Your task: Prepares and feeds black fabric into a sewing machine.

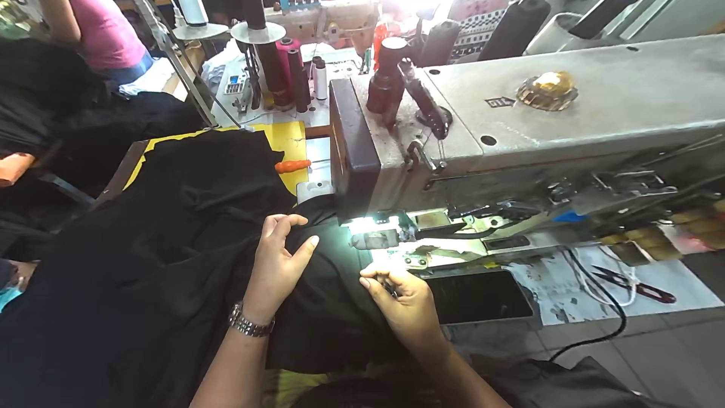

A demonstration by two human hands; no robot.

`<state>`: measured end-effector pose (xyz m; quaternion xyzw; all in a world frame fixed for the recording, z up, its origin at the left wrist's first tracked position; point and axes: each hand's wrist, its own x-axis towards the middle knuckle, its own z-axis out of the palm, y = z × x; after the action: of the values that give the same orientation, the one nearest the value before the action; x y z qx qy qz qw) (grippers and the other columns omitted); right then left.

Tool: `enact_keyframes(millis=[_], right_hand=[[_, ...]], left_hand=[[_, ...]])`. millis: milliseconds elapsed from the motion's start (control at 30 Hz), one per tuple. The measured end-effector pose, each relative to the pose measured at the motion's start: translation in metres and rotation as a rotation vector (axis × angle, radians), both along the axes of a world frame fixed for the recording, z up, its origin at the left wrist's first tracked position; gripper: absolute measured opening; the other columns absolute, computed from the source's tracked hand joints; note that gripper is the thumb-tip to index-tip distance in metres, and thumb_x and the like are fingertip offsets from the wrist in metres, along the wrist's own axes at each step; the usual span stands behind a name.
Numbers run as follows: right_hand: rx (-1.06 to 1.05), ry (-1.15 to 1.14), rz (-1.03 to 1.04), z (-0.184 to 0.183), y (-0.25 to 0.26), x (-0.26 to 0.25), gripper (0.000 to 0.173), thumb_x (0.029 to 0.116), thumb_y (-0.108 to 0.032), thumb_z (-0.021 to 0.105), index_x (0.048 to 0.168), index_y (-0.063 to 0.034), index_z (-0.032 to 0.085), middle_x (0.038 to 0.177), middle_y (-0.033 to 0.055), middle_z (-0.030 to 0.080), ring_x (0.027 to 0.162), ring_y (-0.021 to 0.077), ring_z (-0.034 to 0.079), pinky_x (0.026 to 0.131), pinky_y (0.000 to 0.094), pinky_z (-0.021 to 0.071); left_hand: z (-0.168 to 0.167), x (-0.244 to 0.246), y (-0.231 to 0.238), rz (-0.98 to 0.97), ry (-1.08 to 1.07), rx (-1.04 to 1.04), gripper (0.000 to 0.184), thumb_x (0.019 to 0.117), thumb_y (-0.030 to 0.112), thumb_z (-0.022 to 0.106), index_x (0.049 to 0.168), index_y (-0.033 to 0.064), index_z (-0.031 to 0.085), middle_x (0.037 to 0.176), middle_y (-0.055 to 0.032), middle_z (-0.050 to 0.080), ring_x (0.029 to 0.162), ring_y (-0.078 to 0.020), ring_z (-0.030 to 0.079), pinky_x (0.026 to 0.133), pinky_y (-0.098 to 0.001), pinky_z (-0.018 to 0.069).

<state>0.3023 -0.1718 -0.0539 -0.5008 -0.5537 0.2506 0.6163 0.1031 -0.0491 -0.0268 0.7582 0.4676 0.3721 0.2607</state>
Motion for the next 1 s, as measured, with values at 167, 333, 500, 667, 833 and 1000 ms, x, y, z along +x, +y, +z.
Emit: enact_keyframes(millis=[167, 333, 500, 667, 833, 1000], right_hand=[[0.019, 0.007, -0.014, -0.0009, 0.0012, -0.0010, 0.009, 0.0904, -0.002, 0.070, 0.097, -0.0010, 0.075, 0.096, 0.0025, 0.075, 0.082, 0.0019, 0.069, 0.079, 0.0165, 0.0594], [0.012, 0.012, -0.029, -0.0004, 0.0009, -0.0021, 0.009, 0.0902, -0.002, 0.070, 0.097, -0.0006, 0.075, 0.096, 0.0026, 0.075, 0.081, 0.0016, 0.069, 0.078, 0.0164, 0.0593], [0.014, 0.005, -0.036, -0.0004, 0.0018, -0.0025, 0.009, 0.0897, -0.001, 0.070, 0.097, -0.0008, 0.075, 0.095, 0.0023, 0.075, 0.080, 0.0009, 0.069, 0.076, 0.0156, 0.0589], [0.015, -0.007, -0.047, -0.0011, 0.0019, -0.0032, 0.009, 0.0900, -0.002, 0.071, 0.097, -0.0013, 0.075, 0.095, 0.0020, 0.075, 0.080, 0.0005, 0.069, 0.076, 0.0149, 0.0587], [0.019, -0.023, -0.057, -0.0003, 0.0035, -0.0031, 0.008, 0.0903, -0.004, 0.070, 0.097, -0.0022, 0.075, 0.094, 0.0014, 0.075, 0.081, 0.0006, 0.069, 0.076, 0.0150, 0.0590], [0.013, -0.011, -0.055, -0.0010, 0.0024, -0.0030, 0.008, 0.0907, -0.004, 0.070, 0.097, -0.0024, 0.075, 0.094, 0.0012, 0.075, 0.080, 0.0006, 0.069, 0.075, 0.0152, 0.0590]], left_hand=[[0.0006, 0.0005, 0.0009, 0.003, -0.002, 0.015, 0.032, 0.0903, 0.040, 0.071, 0.114, 0.0192, 0.069, 0.123, -0.0001, 0.059, 0.111, -0.0067, 0.058, 0.092, -0.0268, 0.0518], [-0.0001, 0.0011, 0.0027, -0.007, -0.020, 0.026, 0.033, 0.0909, 0.038, 0.071, 0.115, 0.0166, 0.070, 0.122, -0.0021, 0.060, 0.112, -0.0086, 0.059, 0.093, -0.0287, 0.0519], [-0.0014, 0.0013, 0.0044, -0.003, -0.031, 0.031, 0.032, 0.0908, 0.039, 0.071, 0.114, 0.0172, 0.070, 0.121, -0.0008, 0.061, 0.112, -0.0082, 0.059, 0.094, -0.0280, 0.0519], [-0.0014, 0.0014, 0.0054, -0.006, -0.033, 0.028, 0.032, 0.0912, 0.038, 0.071, 0.115, 0.0174, 0.070, 0.120, 0.0001, 0.061, 0.112, -0.0074, 0.058, 0.094, -0.0274, 0.0515], [-0.0010, 0.0031, 0.0090, 0.002, -0.038, 0.043, 0.032, 0.0906, 0.038, 0.071, 0.114, 0.0161, 0.071, 0.119, -0.0007, 0.062, 0.112, -0.0071, 0.059, 0.094, -0.0262, 0.0523], [-0.0008, 0.0034, 0.0091, 0.006, -0.024, 0.030, 0.033, 0.0904, 0.039, 0.071, 0.115, 0.0170, 0.071, 0.118, 0.0002, 0.061, 0.112, -0.0069, 0.059, 0.094, -0.0263, 0.0522]])
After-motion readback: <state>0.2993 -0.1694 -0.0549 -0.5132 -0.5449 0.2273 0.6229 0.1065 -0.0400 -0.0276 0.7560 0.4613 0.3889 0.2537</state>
